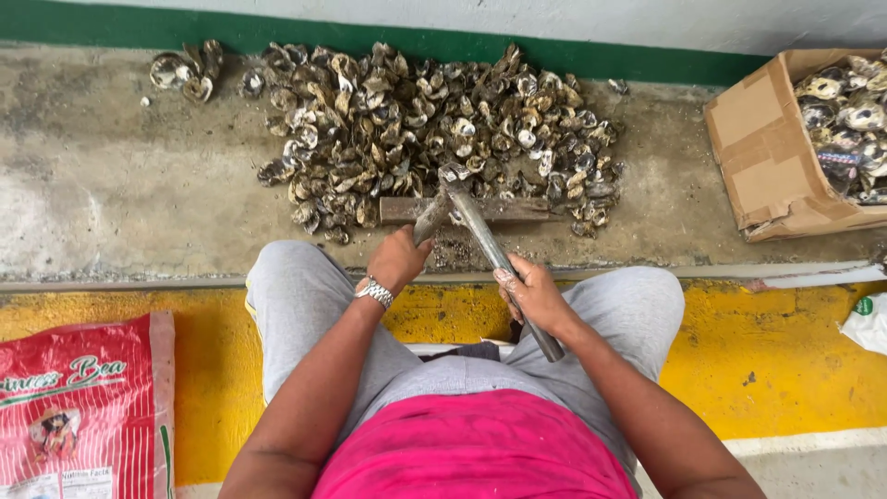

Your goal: The recorder uses a hammer and a metal rod to crack open or process a large pile of oyster shells on the floor.

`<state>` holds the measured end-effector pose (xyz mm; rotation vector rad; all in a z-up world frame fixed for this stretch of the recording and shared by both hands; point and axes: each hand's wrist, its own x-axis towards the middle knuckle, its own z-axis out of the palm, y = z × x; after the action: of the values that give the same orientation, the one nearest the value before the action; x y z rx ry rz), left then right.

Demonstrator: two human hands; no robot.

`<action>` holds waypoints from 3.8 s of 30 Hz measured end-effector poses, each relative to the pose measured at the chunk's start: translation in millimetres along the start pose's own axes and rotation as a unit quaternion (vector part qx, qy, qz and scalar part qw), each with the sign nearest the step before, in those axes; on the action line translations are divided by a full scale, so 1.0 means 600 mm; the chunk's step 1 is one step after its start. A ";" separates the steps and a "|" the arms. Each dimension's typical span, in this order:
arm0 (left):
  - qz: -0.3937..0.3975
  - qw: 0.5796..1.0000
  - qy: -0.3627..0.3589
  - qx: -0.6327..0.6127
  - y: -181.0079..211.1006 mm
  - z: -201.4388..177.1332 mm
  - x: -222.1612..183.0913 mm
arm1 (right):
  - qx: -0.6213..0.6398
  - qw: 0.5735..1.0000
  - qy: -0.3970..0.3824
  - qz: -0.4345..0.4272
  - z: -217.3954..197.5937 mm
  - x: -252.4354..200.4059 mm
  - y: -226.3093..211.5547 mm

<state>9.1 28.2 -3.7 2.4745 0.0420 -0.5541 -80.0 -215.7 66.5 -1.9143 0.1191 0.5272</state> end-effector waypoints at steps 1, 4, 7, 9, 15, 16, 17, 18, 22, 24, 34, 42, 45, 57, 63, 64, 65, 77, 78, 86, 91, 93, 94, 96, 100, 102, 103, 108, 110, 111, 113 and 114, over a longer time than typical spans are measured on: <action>0.004 1.000 0.004 0.002 0.004 -0.008 0.001 | 0.000 1.000 0.003 -0.005 -0.005 0.011 -0.015; -0.057 0.996 -0.054 -0.039 0.003 -0.007 -0.015 | -0.019 1.000 0.016 0.014 -0.014 0.035 -0.043; -0.061 0.996 -0.024 -0.058 -0.006 -0.002 -0.025 | -0.069 0.995 0.067 0.024 -0.021 0.090 -0.046; -0.044 0.996 0.012 -0.071 -0.010 -0.004 -0.023 | -0.107 0.985 0.129 0.036 -0.030 0.147 -0.035; -0.054 0.995 -0.015 -0.083 -0.053 0.039 0.001 | -0.167 0.960 0.204 0.091 -0.043 0.285 0.078; -0.057 0.995 -0.017 -0.082 -0.053 0.034 -0.004 | -0.166 0.961 0.202 0.093 -0.040 0.291 0.080; -0.056 0.993 -0.011 -0.100 -0.053 0.030 -0.009 | -0.184 0.955 0.204 0.110 -0.037 0.297 0.082; -0.052 0.992 -0.007 -0.118 -0.050 0.026 -0.012 | -0.201 0.948 0.210 0.127 -0.036 0.302 0.085; -0.027 0.998 0.001 -0.065 -0.021 -0.008 -0.036 | -0.236 0.942 0.210 0.114 -0.045 0.323 0.110; 0.011 0.999 0.010 0.043 -0.009 -0.022 -0.048 | -0.262 0.941 0.186 0.107 -0.047 0.325 0.117; 0.022 0.996 0.033 -0.085 -0.023 0.004 -0.023 | -0.263 0.946 0.162 -0.099 -0.003 0.312 0.078; 0.041 0.997 0.023 -0.067 -0.013 0.000 -0.030 | -0.184 0.969 0.161 -0.028 0.003 0.299 0.055; 0.081 0.992 0.045 -0.088 -0.005 -0.009 -0.036 | -0.238 0.951 0.182 -0.082 -0.009 0.355 0.155; -0.034 0.957 0.109 -0.268 -0.041 -0.007 0.003 | 0.257 0.803 0.494 -0.214 -0.280 0.198 -0.052; -0.016 0.983 0.101 -0.154 -0.035 0.009 0.007 | 0.234 0.865 0.440 -0.053 -0.288 0.223 0.042; -0.016 0.983 0.100 -0.154 -0.038 0.017 0.014 | 0.234 0.865 0.441 -0.052 -0.264 0.226 0.035; -0.016 0.984 0.092 -0.152 -0.041 0.025 0.020 | 0.171 0.887 0.425 -0.063 -0.240 0.230 0.029; -0.016 0.986 0.080 -0.148 -0.025 0.033 0.023 | -0.072 0.941 0.295 -0.149 -0.107 0.298 0.065; 0.006 0.986 0.088 -0.140 -0.020 0.033 0.028 | -0.099 0.930 0.299 -0.187 -0.102 0.307 0.080; -0.045 0.989 0.018 -0.136 0.005 0.025 0.026 | -0.187 0.935 0.181 -0.240 0.055 0.336 -0.067; 0.040 0.985 0.083 -0.146 -0.002 0.034 0.026 | -0.270 0.924 0.111 -0.246 0.144 0.446 -0.127; 0.028 0.988 0.049 -0.143 0.006 0.019 0.024 | -0.357 0.917 0.085 -0.154 0.176 0.512 -0.124; 0.026 0.988 0.050 -0.142 0.003 0.018 0.025 | -0.357 0.917 0.084 -0.156 0.189 0.523 -0.128; 0.037 0.984 0.060 -0.161 -0.001 0.018 0.026 | -0.435 0.892 0.080 -0.091 0.215 0.543 -0.136; 0.028 0.984 0.053 -0.169 0.001 0.005 0.019 | -0.445 0.889 0.086 -0.064 0.236 0.582 -0.109; 0.029 0.984 0.052 -0.167 -0.002 0.004 0.019 | -0.379 0.917 0.098 -0.078 0.233 0.588 -0.099; 0.028 0.984 0.053 -0.168 -0.003 0.003 0.019 | -0.380 0.917 0.097 -0.079 0.224 0.579 -0.105; 0.008 0.988 0.029 -0.150 0.002 -0.007 0.014 | -0.146 0.986 0.009 -0.085 0.162 0.523 -0.128; 0.008 0.987 0.026 -0.156 0.001 -0.005 0.019 | -0.059 0.996 -0.008 -0.073 0.130 0.484 -0.139; 0.005 0.987 0.024 -0.161 0.002 -0.005 0.024 | 0.030 0.997 -0.029 -0.062 0.114 0.466 -0.145; -0.010 0.984 0.003 -0.177 -0.002 0.004 0.035 | 0.096 0.993 -0.038 -0.065 0.074 0.429 -0.134; -0.028 0.981 -0.017 -0.192 -0.005 0.011 0.038 | 0.162 0.983 -0.050 -0.067 0.055 0.409 -0.125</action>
<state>27.1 24.8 -19.1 2.0921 0.1873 -0.5538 154.2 -116.4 19.4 -1.5632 0.0086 0.4811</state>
